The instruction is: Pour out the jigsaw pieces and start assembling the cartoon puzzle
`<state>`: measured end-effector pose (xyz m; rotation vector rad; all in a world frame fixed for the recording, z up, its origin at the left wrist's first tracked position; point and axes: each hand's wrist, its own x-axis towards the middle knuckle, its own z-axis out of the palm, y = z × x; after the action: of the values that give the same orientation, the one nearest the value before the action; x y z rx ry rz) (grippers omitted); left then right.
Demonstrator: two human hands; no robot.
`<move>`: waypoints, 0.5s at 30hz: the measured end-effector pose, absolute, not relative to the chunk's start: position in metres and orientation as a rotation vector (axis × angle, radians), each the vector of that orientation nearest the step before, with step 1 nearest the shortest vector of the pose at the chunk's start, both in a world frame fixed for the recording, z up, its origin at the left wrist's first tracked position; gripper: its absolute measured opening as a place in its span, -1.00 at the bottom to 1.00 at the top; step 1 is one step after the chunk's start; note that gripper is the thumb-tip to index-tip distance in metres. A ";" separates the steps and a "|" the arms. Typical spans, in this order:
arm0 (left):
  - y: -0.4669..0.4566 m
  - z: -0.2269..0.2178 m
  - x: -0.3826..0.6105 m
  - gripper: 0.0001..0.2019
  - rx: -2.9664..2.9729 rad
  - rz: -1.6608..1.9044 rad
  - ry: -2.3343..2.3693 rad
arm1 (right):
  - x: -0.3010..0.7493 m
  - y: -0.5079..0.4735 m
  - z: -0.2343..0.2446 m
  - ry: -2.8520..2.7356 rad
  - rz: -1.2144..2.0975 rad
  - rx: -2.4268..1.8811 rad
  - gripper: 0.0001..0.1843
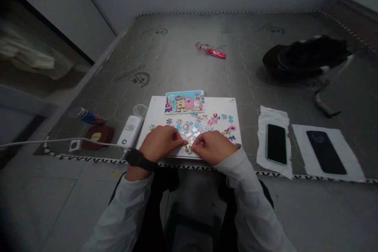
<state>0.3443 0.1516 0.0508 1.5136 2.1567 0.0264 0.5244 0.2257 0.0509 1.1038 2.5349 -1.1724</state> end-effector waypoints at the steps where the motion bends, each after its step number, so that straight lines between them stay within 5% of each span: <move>1: 0.152 0.051 0.344 -0.73 1.492 0.022 2.182 | 0.523 0.225 0.051 2.518 -1.158 1.109 -0.75; 15: 0.151 0.050 0.340 -0.72 1.480 0.031 2.244 | 0.508 0.210 0.041 2.463 -0.780 1.307 -0.74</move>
<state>0.3405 0.1506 0.0497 1.4805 2.2441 0.0310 0.5075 0.2103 0.0412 1.3067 2.4628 -0.7801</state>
